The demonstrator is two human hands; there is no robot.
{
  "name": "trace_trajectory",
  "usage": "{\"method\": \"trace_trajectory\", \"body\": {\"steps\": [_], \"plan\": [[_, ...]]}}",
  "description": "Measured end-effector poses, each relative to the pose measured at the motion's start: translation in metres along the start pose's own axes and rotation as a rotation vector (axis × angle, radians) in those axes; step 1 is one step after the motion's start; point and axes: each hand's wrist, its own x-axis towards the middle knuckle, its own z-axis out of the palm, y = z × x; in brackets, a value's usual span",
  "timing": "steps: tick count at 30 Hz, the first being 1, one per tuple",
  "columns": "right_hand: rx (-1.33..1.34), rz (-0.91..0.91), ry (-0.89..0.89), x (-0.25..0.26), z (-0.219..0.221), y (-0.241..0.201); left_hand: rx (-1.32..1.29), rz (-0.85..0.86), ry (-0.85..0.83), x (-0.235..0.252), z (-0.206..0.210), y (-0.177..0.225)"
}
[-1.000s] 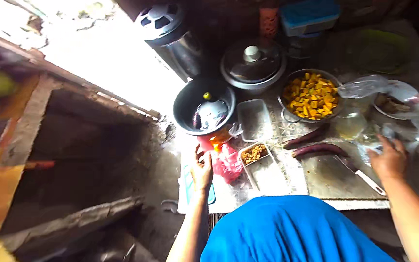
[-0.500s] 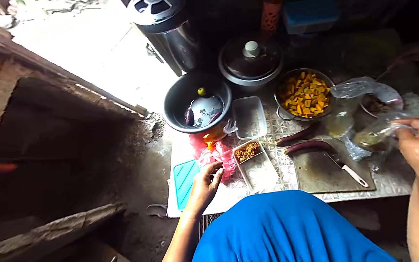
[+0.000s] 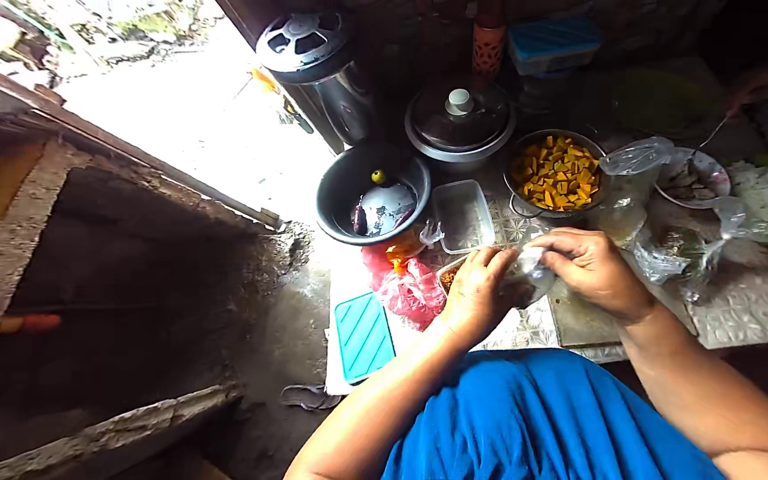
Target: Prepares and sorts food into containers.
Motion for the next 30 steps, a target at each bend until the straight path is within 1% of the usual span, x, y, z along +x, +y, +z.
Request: {"method": "trace_trajectory", "body": {"steps": [2,4,8,11,14,15,16,17,19,20,22,26,30], "plan": [[0.006,-0.017,-0.011,0.005,0.014,0.001,-0.035,-0.086,-0.025,-0.006,-0.001,-0.011],[0.028,0.003,-0.016,0.007,0.024,0.007,-0.123,-0.171,-0.057,-0.014,-0.003,-0.021],[0.101,0.033,-0.036,0.002,0.040,0.018,-0.255,-0.290,-0.054,-0.023,-0.003,-0.034],[0.121,0.098,0.074,-0.008,0.051,0.027,-0.397,-0.385,-0.045,-0.030,0.001,-0.043],[0.137,0.206,0.249,-0.021,0.057,0.034,-0.669,-0.630,0.007,-0.034,0.001,-0.049],[0.112,0.235,0.261,-0.026,0.059,0.034,-0.753,-0.722,0.011,-0.035,-0.001,-0.048],[0.072,0.259,0.217,-0.033,0.063,0.034,-0.812,-0.792,0.004,-0.036,-0.003,-0.046],[0.034,0.275,0.132,-0.039,0.069,0.034,-0.848,-0.825,-0.013,-0.037,-0.003,-0.045],[0.018,0.295,-0.025,-0.046,0.083,0.031,-0.870,-0.813,-0.055,-0.040,-0.001,-0.045],[0.027,0.313,-0.068,-0.047,0.091,0.030,-0.869,-0.792,-0.071,-0.042,0.001,-0.045],[0.025,0.349,-0.068,-0.047,0.101,0.031,-0.851,-0.754,-0.091,-0.044,0.004,-0.046],[0.076,0.370,-0.068,-0.045,0.098,0.036,-0.820,-0.670,-0.125,-0.049,0.003,-0.051],[0.073,0.359,-0.040,-0.052,0.105,0.036,-0.842,-0.685,-0.112,-0.051,0.004,-0.050]]}}
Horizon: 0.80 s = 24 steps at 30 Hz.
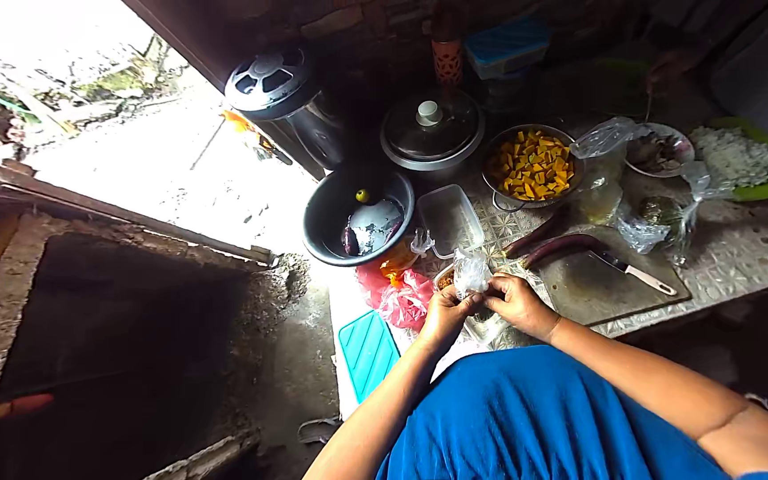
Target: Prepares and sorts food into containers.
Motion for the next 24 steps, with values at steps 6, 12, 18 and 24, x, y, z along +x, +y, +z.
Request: {"method": "trace_trajectory", "body": {"steps": [6,12,18,24], "plan": [[-0.085,-0.053,0.070,0.000,0.006,-0.006,-0.091,0.038,-0.022,0.001,0.002,-0.001],[-0.165,0.027,0.113,-0.002,0.014,-0.012,-0.072,0.025,0.001,0.000,0.006,-0.003],[-0.242,0.071,0.153,0.000,0.018,-0.017,-0.041,0.020,0.006,-0.001,0.006,-0.010],[-0.308,0.171,0.126,0.003,0.018,-0.021,-0.040,-0.010,-0.021,-0.006,0.006,-0.011]]}}
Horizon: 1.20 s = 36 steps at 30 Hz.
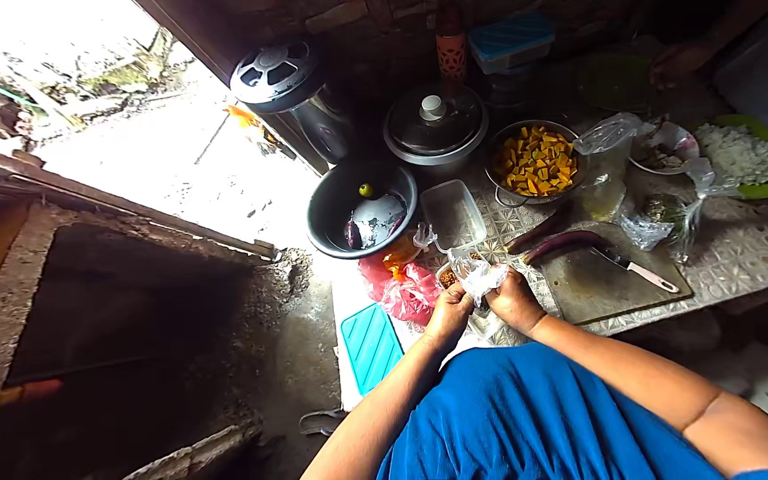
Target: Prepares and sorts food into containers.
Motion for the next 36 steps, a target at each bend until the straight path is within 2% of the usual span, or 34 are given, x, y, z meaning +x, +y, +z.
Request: {"method": "trace_trajectory", "body": {"steps": [3,15,18,21,24,31,36], "plan": [[-0.023,0.053,-0.023,0.008,-0.005,0.003,0.058,0.013,-0.031,-0.003,0.002,-0.003],[-0.250,-0.134,-0.017,0.019,-0.009,0.020,-0.080,-0.039,0.008,-0.013,-0.005,-0.003],[-0.181,-0.087,-0.155,0.021,-0.016,0.020,-0.103,-0.048,0.025,-0.012,-0.005,-0.002],[-0.005,-0.035,-0.341,0.025,-0.027,0.025,-0.130,-0.078,0.027,-0.010,-0.006,0.000],[0.164,0.035,-0.442,0.026,-0.027,0.027,-0.160,-0.095,0.025,-0.007,-0.006,-0.002],[0.134,0.119,-0.362,0.021,-0.012,0.016,-0.152,-0.060,-0.045,-0.007,-0.002,-0.002],[0.138,0.162,-0.395,0.027,-0.009,0.019,-0.098,-0.031,-0.070,-0.009,-0.003,-0.004]]}}
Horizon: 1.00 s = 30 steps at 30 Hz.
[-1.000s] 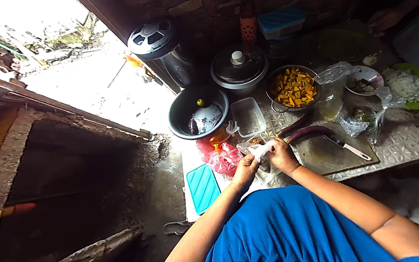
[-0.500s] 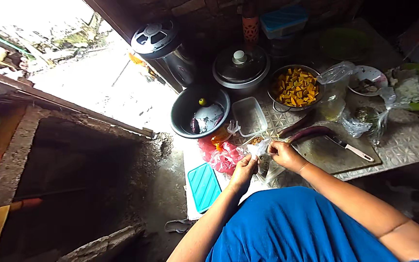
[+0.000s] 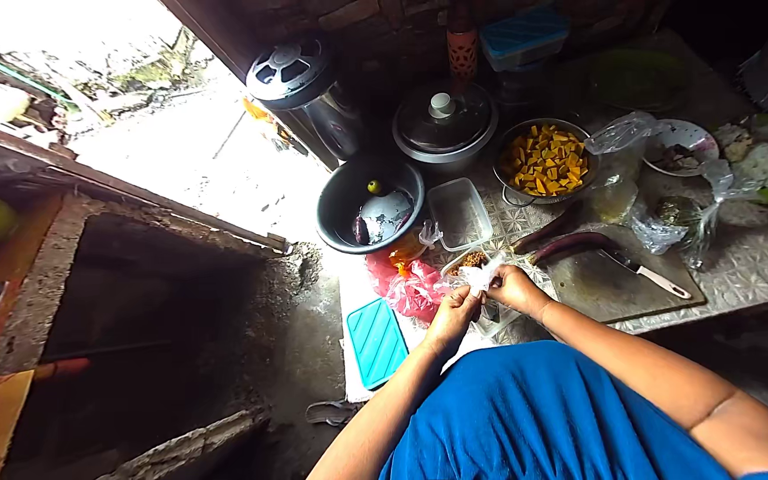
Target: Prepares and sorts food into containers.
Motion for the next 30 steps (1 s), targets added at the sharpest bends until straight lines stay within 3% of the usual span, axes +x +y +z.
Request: {"method": "trace_trajectory", "body": {"steps": [10,14,22,26,30], "plan": [[-0.350,-0.037,-0.007,-0.011,-0.004,-0.008,0.027,-0.028,0.001,-0.008,0.000,-0.002],[-0.346,-0.185,-0.001,-0.009,-0.009,0.001,0.045,-0.066,0.058,-0.011,-0.001,0.002],[-0.403,-0.247,0.097,-0.003,-0.010,0.017,0.282,-0.095,0.109,-0.004,-0.005,-0.002],[-0.328,-0.271,0.163,-0.002,-0.012,0.023,0.604,-0.052,0.143,0.003,-0.012,0.001],[-0.041,-0.279,0.139,0.001,-0.019,0.027,0.739,0.171,0.201,0.003,-0.002,0.017]]}}
